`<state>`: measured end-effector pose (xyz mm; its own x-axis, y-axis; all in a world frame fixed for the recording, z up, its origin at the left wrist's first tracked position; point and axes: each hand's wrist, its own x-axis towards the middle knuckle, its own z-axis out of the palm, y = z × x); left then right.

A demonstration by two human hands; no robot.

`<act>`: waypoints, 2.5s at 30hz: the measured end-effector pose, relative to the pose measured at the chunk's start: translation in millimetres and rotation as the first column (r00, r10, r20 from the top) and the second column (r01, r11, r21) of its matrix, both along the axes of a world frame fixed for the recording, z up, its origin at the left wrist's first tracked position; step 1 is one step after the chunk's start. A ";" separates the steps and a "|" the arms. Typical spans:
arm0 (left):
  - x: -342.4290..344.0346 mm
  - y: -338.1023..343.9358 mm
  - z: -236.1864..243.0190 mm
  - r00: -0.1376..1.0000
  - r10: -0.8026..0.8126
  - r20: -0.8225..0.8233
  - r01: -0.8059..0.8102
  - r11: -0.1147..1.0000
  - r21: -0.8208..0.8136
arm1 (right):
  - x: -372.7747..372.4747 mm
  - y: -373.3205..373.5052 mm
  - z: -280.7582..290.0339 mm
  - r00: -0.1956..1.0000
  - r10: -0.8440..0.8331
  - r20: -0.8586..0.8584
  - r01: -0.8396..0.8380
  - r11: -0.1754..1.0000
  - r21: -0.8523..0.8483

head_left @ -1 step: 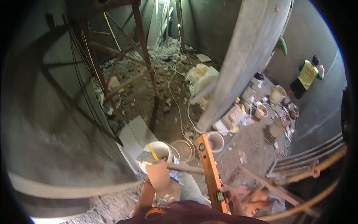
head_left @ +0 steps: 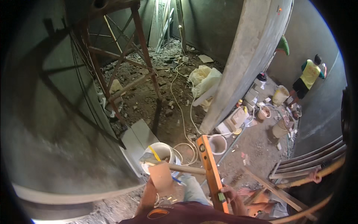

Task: The person cuts a terracotta tile using a hammer and chisel on a construction site. They repeatedly position the chisel, strike it with the hammer, and inspect the tile. The person also uses a trowel to smooth a wall surface and handles a spirit level and pencil.

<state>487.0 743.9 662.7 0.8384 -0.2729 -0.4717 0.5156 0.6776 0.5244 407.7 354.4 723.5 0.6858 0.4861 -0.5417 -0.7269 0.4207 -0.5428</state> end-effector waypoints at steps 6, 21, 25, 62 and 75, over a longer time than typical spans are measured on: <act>135.2 18.9 44.5 0.991 0.132 0.013 -0.132 0.987 0.088 | 136.5 3.7 56.3 0.996 0.015 -0.084 -0.006 0.994 0.108; 535.8 47.5 64.9 0.975 0.157 0.155 -0.176 0.977 0.116 | 403.3 18.9 13.0 0.970 -0.236 -0.064 0.243 0.961 0.135; 635.0 66.7 25.6 0.993 0.108 0.053 -0.114 0.986 0.125 | 496.8 28.4 -30.4 0.912 -0.326 -0.249 0.353 0.933 0.071; 1355.4 139.8 35.6 0.821 0.571 0.000 -0.568 0.816 0.104 | 1510.0 61.0 -16.5 0.937 0.348 0.014 -0.291 0.805 -0.517; 1649.6 323.1 31.1 0.789 0.609 0.078 -0.612 0.768 0.187 | 1816.3 196.8 -46.8 0.787 0.563 0.251 -0.144 0.564 -0.813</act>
<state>2136.6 1067.0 693.8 0.8028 0.3935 -0.4480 0.0208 0.7324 0.6806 2223.9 551.2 676.7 0.7945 0.3332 -0.5077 -0.3078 -0.4997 -0.8097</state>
